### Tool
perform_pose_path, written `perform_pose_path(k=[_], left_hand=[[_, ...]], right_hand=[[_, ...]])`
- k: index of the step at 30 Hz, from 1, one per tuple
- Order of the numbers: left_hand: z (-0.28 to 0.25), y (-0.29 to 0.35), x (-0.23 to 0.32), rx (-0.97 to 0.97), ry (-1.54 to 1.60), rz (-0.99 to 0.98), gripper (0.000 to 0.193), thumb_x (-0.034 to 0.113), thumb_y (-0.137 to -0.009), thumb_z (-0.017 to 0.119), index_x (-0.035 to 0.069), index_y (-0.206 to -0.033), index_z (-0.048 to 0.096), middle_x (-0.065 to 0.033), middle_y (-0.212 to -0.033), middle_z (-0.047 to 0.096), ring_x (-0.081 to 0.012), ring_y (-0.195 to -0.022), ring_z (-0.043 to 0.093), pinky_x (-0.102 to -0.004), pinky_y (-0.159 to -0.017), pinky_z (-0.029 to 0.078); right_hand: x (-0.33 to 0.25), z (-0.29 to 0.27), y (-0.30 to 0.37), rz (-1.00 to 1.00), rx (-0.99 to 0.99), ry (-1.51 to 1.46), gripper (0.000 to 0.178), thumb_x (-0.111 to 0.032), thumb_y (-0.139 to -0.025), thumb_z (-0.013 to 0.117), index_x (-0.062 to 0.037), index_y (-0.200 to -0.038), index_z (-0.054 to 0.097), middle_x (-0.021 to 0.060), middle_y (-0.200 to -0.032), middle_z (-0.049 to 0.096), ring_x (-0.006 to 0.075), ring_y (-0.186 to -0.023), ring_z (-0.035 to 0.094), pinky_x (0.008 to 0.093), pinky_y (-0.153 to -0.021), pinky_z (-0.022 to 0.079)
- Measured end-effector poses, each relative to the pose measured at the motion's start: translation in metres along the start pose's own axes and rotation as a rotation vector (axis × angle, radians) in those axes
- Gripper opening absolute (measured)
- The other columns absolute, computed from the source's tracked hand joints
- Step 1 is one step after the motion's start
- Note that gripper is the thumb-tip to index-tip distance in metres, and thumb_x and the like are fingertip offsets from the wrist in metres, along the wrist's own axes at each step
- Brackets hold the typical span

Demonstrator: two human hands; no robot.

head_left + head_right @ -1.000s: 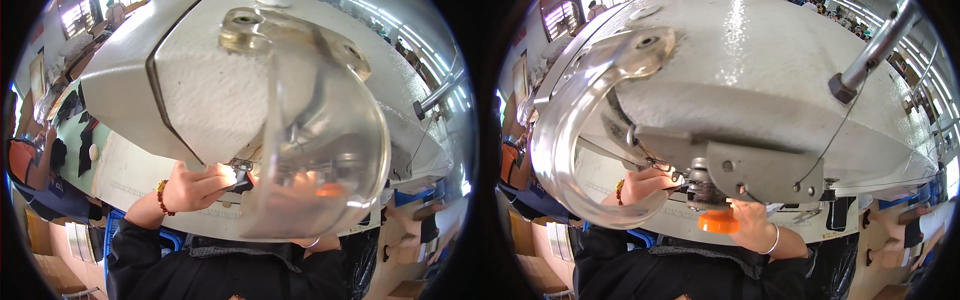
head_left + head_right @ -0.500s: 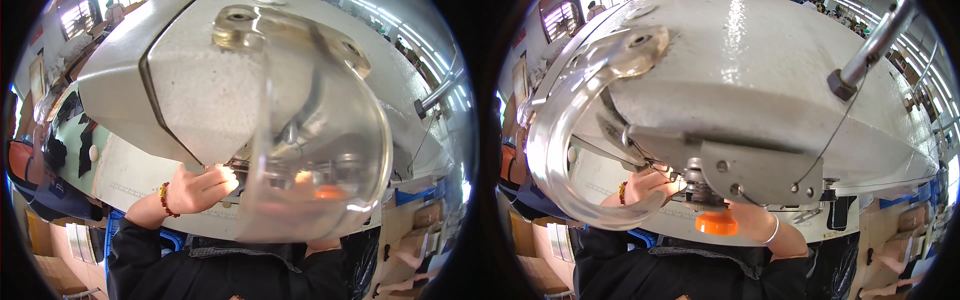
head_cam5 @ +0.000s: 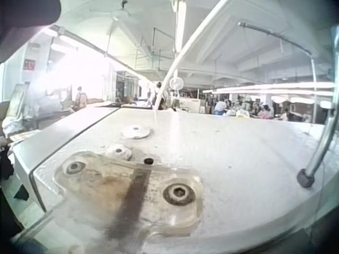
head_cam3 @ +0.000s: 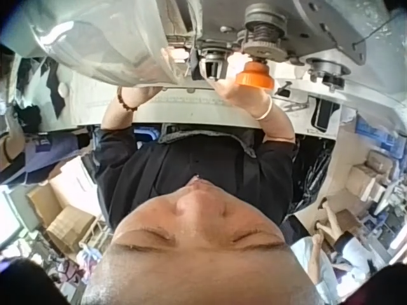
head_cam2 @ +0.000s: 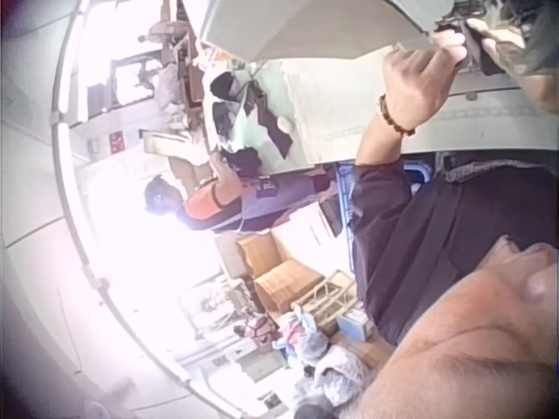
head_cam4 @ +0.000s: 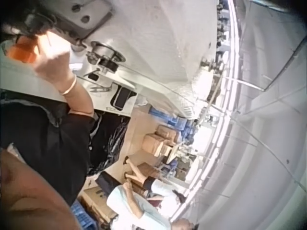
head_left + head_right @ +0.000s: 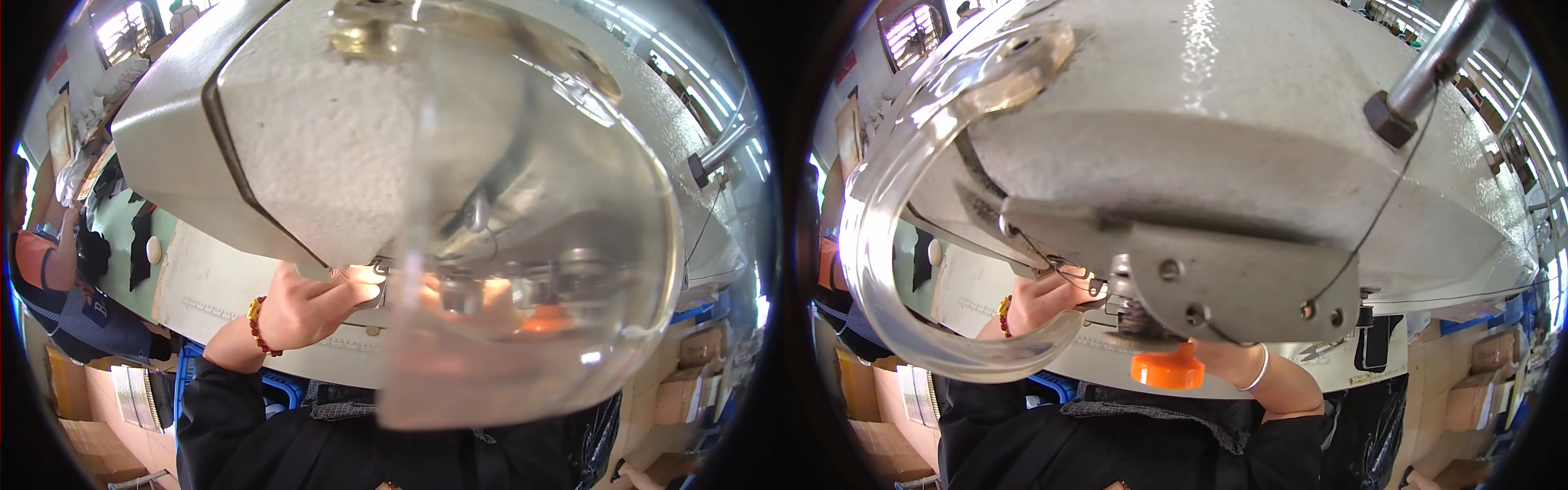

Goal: Sewing and stitching parts of a shoe using an industrial sewing machine in a factory environment.

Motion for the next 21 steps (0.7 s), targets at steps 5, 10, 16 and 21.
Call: perform_pose_path(k=[5,10,16,21], left_hand=[[0.006,-0.001,0.015,0.015,-0.119,0.155,0.027,0.006,-0.074,0.073,0.008,-0.101,0.074,-0.0013,-0.099,0.075,-0.0070,-0.046,0.048,-0.0262,-0.038,0.028],[0.009,-0.002,0.021,0.013,-0.166,0.183,0.020,0.010,-0.072,0.072,0.008,-0.092,0.070,-0.0034,-0.096,0.073,-0.0082,-0.046,0.047,-0.0269,-0.038,0.031],[0.014,0.003,0.019,0.007,-0.169,0.226,0.018,0.014,-0.071,0.073,0.010,-0.086,0.064,-0.0017,-0.083,0.064,-0.0081,-0.047,0.048,-0.0280,-0.040,0.033],[0.022,0.007,0.008,-0.067,-0.078,0.240,0.021,0.016,-0.072,0.073,0.011,-0.089,0.062,0.0007,-0.085,0.062,-0.0093,-0.049,0.050,-0.0300,-0.044,0.034]], right_hand=[[0.027,0.006,0.002,0.262,0.037,-0.643,0.083,-0.059,-0.090,0.071,-0.0024,-0.146,0.048,0.0149,-0.127,0.066,0.0238,-0.097,0.070,0.0377,-0.079,0.061],[0.012,0.018,0.010,0.287,0.037,-0.897,0.092,-0.061,-0.087,0.073,-0.0020,-0.151,0.044,0.0176,-0.129,0.065,0.0256,-0.102,0.069,0.0379,-0.078,0.061],[-0.031,0.070,0.025,1.012,0.022,-2.360,0.057,-0.023,-0.091,0.070,0.0030,-0.139,0.057,0.0159,-0.128,0.067,0.0215,-0.108,0.068,0.0385,-0.080,0.063],[-0.066,0.085,0.022,1.510,0.145,-3.193,0.045,-0.006,-0.088,0.062,0.0068,-0.131,0.064,0.0146,-0.122,0.071,0.0223,-0.112,0.069,0.0377,-0.096,0.061]])
Point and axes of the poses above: each hand's wrist, its own y-axis away from the middle knuckle, its own z-axis out of the palm, x = y × z, the point moved 9 cm from there along -y, towards the middle knuckle
